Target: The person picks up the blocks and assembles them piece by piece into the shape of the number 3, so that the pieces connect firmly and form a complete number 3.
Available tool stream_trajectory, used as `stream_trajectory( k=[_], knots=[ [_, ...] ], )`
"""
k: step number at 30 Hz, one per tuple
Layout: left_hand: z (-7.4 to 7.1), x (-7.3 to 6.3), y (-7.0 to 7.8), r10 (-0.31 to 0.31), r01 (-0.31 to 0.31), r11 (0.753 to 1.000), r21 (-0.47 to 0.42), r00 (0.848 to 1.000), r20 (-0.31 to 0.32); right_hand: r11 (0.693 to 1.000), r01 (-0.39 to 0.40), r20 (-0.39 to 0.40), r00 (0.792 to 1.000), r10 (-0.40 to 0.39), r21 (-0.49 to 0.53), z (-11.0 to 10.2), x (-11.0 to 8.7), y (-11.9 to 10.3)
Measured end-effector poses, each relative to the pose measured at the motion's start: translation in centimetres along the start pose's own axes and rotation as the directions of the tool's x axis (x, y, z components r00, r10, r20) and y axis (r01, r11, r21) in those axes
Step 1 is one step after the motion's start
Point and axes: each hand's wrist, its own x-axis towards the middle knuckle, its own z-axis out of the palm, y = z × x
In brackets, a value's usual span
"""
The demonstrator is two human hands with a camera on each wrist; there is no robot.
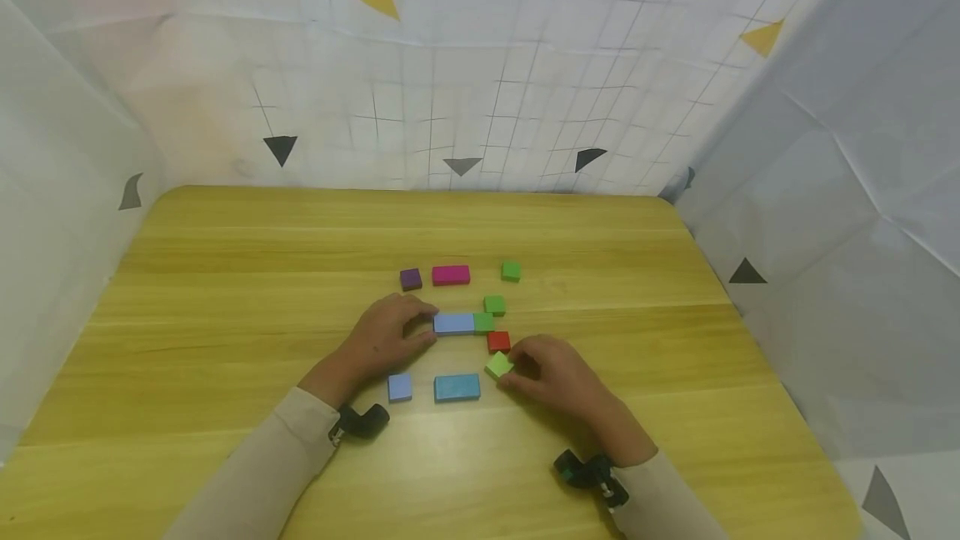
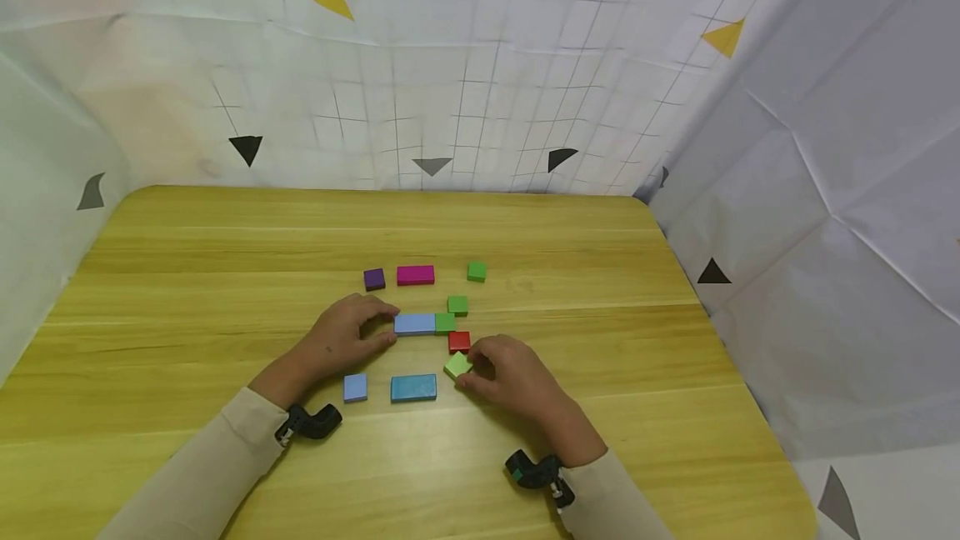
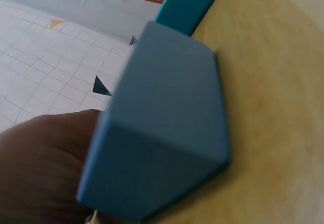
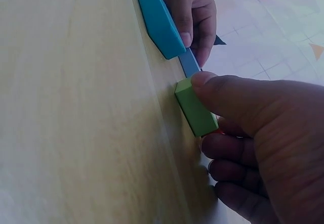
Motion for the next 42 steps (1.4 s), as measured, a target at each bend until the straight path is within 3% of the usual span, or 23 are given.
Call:
stream_trajectory(
  k=[6,11,14,18,21,25,28,34,42],
  knots=[
    [-0.4,-0.1,0.3,0.018,-0.018,1.000,0.001,0.999,-0.026,1.000,-0.008,0.010,1.000,0.008,0.001,-0.1,0.1,-0.1],
    [-1.1,0.0,1.4,0.140,-0.129,0.985,0.114,0.986,-0.087,1.000,-0.022,0.026,0.999,0.022,0.007,-0.1,0.2,-0.2],
    [-1.1,0.2,2.5,0.193,-0.186,0.967,0.175,0.981,-0.022,1.000,-0.023,0.029,0.999,0.023,0.007,0.0,0.3,-0.2],
    [-1.2,-0.1,4.8,0.120,-0.143,0.977,0.160,0.982,0.149,1.000,-0.016,0.024,1.000,0.016,0.011,0.0,0.4,-0.1],
    [-1.5,-0.5,6.5,0.052,-0.095,0.985,0.146,0.962,0.270,1.000,-0.008,0.018,1.000,0.008,0.016,0.1,0.4,-0.1],
    [-1.4,-0.9,7.8,0.074,-0.151,0.970,0.188,0.928,0.365,1.000,-0.002,0.011,1.000,0.002,0.014,0.1,0.4,0.0],
    [-1.1,-1.1,8.2,0.104,-0.203,0.953,0.224,0.916,0.388,1.000,-0.014,0.013,1.000,0.014,0.010,0.2,0.4,0.1],
    [-0.6,-1.1,8.4,0.080,-0.199,0.948,0.249,0.904,0.419,0.999,-0.029,0.017,0.999,0.029,0.017,0.3,0.4,0.2],
    [-0.4,-1.1,8.2,0.097,-0.214,0.944,0.251,0.908,0.409,1.000,-0.027,0.020,0.999,0.027,0.012,0.2,0.4,0.1]
  ],
)
